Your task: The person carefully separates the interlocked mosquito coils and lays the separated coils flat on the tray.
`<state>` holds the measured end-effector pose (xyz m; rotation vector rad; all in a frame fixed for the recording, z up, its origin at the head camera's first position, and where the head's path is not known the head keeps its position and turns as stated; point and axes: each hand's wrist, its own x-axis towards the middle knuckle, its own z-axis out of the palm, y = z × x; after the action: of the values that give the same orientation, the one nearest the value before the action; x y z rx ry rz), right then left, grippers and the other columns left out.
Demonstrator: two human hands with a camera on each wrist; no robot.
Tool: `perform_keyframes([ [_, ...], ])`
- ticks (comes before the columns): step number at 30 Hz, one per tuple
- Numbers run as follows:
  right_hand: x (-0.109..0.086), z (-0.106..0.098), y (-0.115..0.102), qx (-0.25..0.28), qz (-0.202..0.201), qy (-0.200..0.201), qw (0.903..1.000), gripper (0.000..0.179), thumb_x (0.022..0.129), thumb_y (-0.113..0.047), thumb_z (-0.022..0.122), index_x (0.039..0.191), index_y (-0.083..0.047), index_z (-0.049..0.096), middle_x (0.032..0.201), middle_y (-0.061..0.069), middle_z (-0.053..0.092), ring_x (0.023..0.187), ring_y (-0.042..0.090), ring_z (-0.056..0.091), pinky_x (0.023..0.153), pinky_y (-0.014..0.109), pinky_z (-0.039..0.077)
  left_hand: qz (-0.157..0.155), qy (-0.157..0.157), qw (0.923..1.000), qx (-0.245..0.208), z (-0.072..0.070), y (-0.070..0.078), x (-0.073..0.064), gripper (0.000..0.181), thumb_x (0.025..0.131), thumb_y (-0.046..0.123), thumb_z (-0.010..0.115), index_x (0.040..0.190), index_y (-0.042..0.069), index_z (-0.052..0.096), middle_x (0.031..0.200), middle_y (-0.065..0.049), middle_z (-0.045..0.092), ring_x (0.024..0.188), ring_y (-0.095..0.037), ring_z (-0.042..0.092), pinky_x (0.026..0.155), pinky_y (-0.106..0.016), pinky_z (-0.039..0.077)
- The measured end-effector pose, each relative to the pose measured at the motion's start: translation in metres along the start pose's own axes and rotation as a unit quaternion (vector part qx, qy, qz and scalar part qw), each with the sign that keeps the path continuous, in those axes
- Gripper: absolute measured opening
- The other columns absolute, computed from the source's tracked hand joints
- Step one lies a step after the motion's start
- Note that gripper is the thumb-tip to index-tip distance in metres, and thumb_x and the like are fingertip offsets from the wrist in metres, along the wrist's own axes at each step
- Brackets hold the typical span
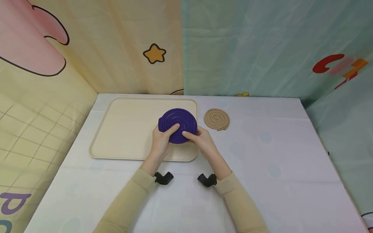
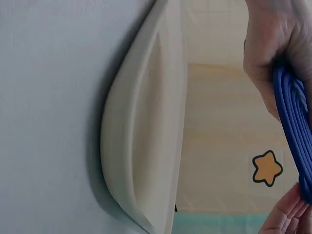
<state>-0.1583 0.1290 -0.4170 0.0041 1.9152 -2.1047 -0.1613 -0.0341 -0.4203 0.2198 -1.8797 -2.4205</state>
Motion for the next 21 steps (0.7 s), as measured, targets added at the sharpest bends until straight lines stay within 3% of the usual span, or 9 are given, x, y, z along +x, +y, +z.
perform_keyframes([
  [4, -0.003, -0.012, -0.009, -0.024, -0.059, 0.068, 0.9956, 0.018, 0.091, -0.011, 0.069, 0.108, -0.006, 0.061, 0.087, -0.012, 0.064, 0.082, 0.004, 0.061, 0.077, 0.017, 0.053, 0.019, -0.022, 0.9946, 0.100, -0.008, 0.006, -0.004, 0.055, 0.077, 0.023, 0.083, 0.125, 0.006, 0.063, 0.123, -0.011, 0.068, 0.115, -0.024, 0.064, 0.103, -0.035, 0.050],
  [7, -0.005, -0.015, -0.012, -0.077, -0.097, 0.107, 0.9865, 0.019, 0.088, -0.010, 0.073, 0.103, -0.006, 0.062, 0.084, -0.011, 0.060, 0.079, 0.004, 0.058, 0.071, 0.015, 0.051, 0.031, -0.036, 0.9899, 0.133, -0.011, 0.007, -0.006, 0.054, 0.076, 0.024, 0.084, 0.124, 0.007, 0.065, 0.121, -0.011, 0.069, 0.114, -0.024, 0.064, 0.102, -0.037, 0.051],
  [13, -0.009, -0.012, -0.012, -0.162, -0.146, 0.113, 0.9693, 0.026, 0.085, -0.006, 0.075, 0.104, 0.003, 0.061, 0.088, -0.003, 0.056, 0.079, 0.005, 0.055, 0.068, 0.012, 0.048, 0.046, -0.046, 0.9866, 0.150, -0.014, 0.007, -0.005, 0.052, 0.075, 0.022, 0.086, 0.121, 0.006, 0.067, 0.117, -0.013, 0.071, 0.110, -0.026, 0.066, 0.099, -0.036, 0.053],
  [17, -0.010, -0.010, -0.013, -0.183, -0.145, 0.105, 0.9666, 0.024, 0.085, -0.004, 0.076, 0.103, 0.004, 0.063, 0.090, 0.002, 0.059, 0.078, 0.004, 0.057, 0.069, 0.012, 0.050, 0.041, -0.060, 0.9813, 0.178, -0.018, 0.009, -0.005, 0.051, 0.075, 0.023, 0.086, 0.120, 0.007, 0.068, 0.116, -0.013, 0.072, 0.109, -0.026, 0.067, 0.097, -0.038, 0.054],
  [21, -0.011, -0.011, -0.015, -0.207, -0.136, 0.095, 0.9640, 0.023, 0.086, -0.009, 0.076, 0.103, 0.003, 0.066, 0.093, 0.010, 0.065, 0.079, 0.003, 0.060, 0.072, 0.013, 0.052, 0.031, -0.086, 0.9710, 0.221, -0.021, 0.013, -0.003, 0.058, 0.075, 0.027, 0.086, 0.124, 0.005, 0.066, 0.121, -0.013, 0.070, 0.113, -0.027, 0.066, 0.098, -0.039, 0.053],
])
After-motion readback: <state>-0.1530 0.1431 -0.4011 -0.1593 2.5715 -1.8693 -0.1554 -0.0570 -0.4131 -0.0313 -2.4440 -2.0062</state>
